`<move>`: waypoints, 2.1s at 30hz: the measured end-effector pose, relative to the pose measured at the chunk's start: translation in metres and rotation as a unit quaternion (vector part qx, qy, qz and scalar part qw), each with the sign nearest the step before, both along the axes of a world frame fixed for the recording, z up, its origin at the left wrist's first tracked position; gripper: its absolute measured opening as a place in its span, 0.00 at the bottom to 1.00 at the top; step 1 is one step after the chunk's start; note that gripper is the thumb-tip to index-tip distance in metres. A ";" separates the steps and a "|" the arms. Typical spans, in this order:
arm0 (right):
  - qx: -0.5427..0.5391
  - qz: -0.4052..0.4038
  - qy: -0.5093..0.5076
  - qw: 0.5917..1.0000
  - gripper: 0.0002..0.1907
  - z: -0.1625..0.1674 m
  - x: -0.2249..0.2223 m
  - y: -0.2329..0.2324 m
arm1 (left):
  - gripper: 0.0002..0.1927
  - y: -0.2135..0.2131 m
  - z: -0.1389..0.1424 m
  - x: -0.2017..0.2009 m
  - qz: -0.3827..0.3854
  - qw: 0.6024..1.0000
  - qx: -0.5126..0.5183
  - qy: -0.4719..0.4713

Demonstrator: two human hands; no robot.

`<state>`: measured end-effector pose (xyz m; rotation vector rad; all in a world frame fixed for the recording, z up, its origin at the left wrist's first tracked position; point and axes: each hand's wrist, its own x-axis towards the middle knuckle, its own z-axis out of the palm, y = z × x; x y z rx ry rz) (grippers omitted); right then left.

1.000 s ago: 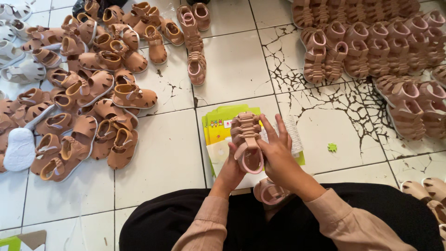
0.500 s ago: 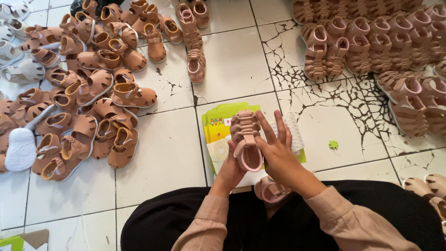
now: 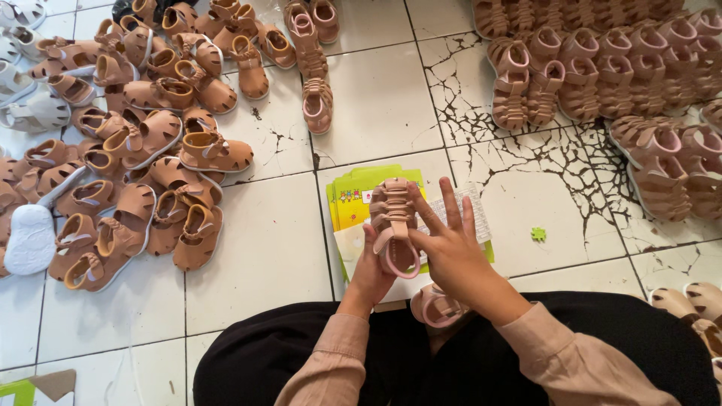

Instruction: The person sits on the floor and inspects multiple pairs of small pink shoes, turning them over to check the soles and uppers. The person handles the shoes one at a time, placing inspected pairs back in a row on the floor.

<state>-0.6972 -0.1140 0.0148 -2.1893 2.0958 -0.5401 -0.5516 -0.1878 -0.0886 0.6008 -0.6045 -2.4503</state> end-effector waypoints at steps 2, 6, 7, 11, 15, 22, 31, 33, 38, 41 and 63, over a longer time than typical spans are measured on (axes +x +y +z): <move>0.027 -0.015 -0.009 0.999 0.37 -0.003 -0.001 0.002 | 0.45 -0.001 0.001 -0.001 0.009 1.000 0.001 0.011; 0.005 -0.004 -0.225 0.974 0.36 -0.013 -0.015 -0.005 | 0.42 0.002 0.003 -0.004 0.014 0.996 0.021 0.083; 0.015 0.001 -0.242 0.970 0.35 -0.017 -0.019 -0.007 | 0.42 0.003 0.003 -0.003 0.015 0.995 0.033 0.092; -0.040 0.023 -0.239 0.970 0.30 -0.032 -0.021 -0.009 | 0.41 0.001 0.004 0.004 0.017 0.995 0.016 0.099; -0.031 0.031 -0.267 0.963 0.31 -0.038 -0.011 -0.013 | 0.38 -0.001 0.003 0.003 0.022 0.997 -0.007 0.073; 0.224 -0.018 -0.711 0.666 0.23 -0.016 -0.054 -0.002 | 0.43 0.002 0.013 -0.013 -0.012 0.995 -0.092 -0.048; 0.196 -0.292 -0.311 0.883 0.11 -0.049 -0.266 0.016 | 0.25 0.044 0.017 -0.008 -0.184 0.765 -0.507 -0.351; 0.173 -0.337 -0.214 0.900 0.10 -0.065 -0.304 0.024 | 0.29 0.051 0.008 -0.008 -0.244 0.712 -0.583 -0.308; 0.203 -0.429 -0.292 0.831 0.12 -0.105 -0.334 0.015 | 0.27 0.044 -0.020 -0.013 -0.321 0.730 -0.553 -0.241; 0.124 -0.331 -0.254 0.900 0.11 -0.118 -0.324 0.000 | 0.20 0.039 -0.029 -0.006 -0.316 0.667 -0.618 -0.271; 0.115 -0.166 -0.177 0.963 0.09 -0.027 -0.123 -0.011 | 0.37 -0.016 0.058 0.036 -0.060 0.958 -0.097 0.264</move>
